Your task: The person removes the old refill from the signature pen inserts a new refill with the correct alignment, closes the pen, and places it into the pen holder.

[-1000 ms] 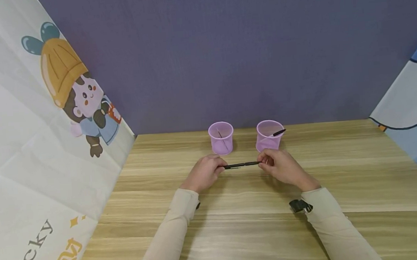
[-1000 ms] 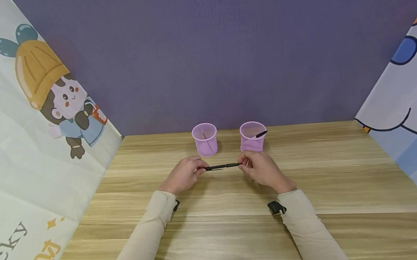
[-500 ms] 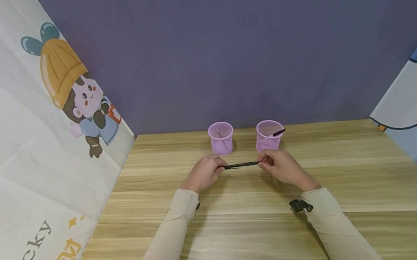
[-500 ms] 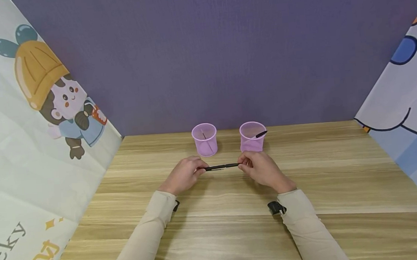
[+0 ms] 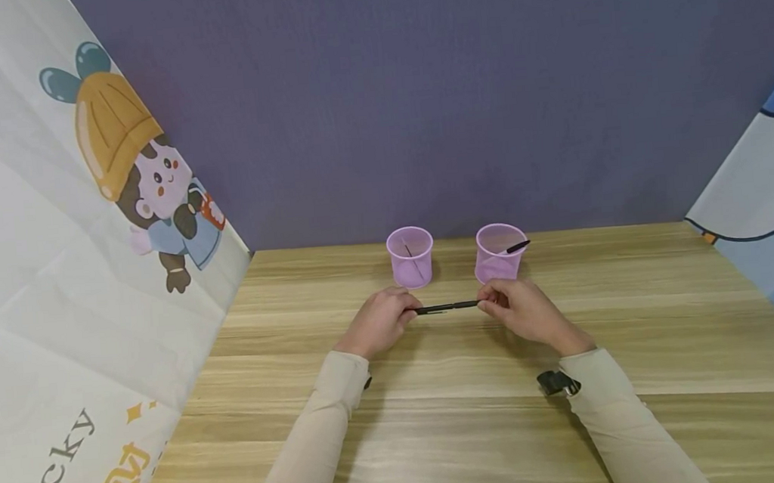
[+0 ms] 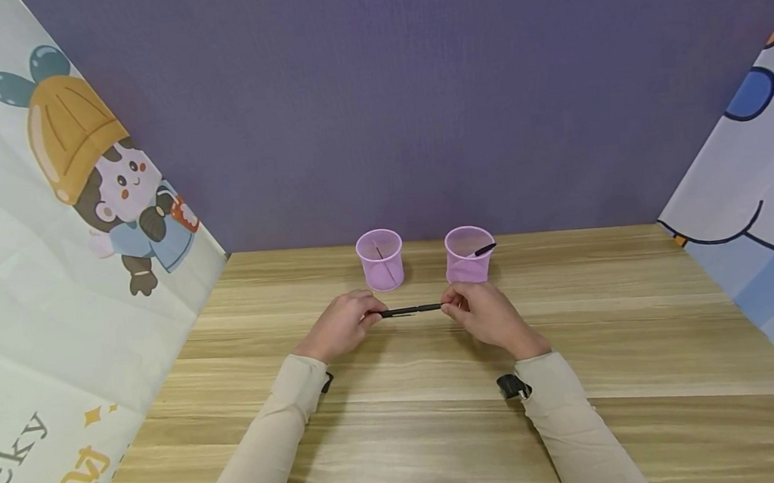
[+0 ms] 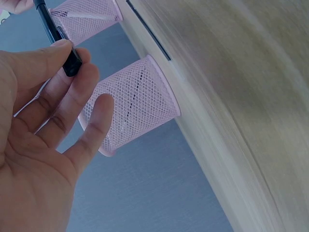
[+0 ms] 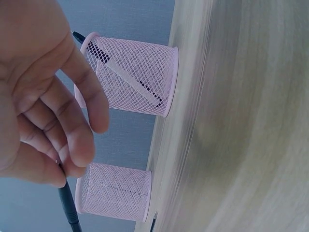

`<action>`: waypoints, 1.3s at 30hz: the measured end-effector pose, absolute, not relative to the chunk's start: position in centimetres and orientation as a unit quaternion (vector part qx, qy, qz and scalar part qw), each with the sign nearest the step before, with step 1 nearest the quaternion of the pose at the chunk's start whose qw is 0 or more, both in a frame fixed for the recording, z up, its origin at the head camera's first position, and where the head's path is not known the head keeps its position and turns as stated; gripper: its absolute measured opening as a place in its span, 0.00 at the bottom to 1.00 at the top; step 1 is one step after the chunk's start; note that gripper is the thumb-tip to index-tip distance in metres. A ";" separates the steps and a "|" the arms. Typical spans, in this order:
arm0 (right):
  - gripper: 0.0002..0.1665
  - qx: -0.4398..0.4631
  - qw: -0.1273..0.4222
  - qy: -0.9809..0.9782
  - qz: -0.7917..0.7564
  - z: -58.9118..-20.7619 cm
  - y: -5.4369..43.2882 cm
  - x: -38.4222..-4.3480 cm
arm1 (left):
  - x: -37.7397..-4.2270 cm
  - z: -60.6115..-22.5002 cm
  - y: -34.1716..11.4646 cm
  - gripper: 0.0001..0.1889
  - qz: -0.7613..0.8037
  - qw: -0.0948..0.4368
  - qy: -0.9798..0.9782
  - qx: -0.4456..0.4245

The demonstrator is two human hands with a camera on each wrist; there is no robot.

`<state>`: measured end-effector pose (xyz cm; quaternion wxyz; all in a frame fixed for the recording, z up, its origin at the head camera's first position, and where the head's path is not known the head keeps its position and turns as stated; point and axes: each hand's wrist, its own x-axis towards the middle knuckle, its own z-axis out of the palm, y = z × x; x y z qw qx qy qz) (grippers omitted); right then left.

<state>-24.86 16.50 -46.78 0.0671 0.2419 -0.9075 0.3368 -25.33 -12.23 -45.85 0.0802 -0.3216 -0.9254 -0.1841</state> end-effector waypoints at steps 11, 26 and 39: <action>0.05 0.242 0.065 -0.908 0.336 -46.7 16.4 -24.8 | -25.3 -45.8 -12.3 0.08 -0.189 0.073 -0.926 -0.317; 0.07 0.241 0.055 -0.912 0.327 -46.5 16.3 -24.7 | -25.2 -45.8 -12.4 0.08 -0.197 0.076 -0.924 -0.320; 0.10 0.243 0.057 -0.909 0.334 -46.4 16.2 -24.6 | -25.1 -45.6 -12.5 0.08 -0.201 0.073 -0.923 -0.320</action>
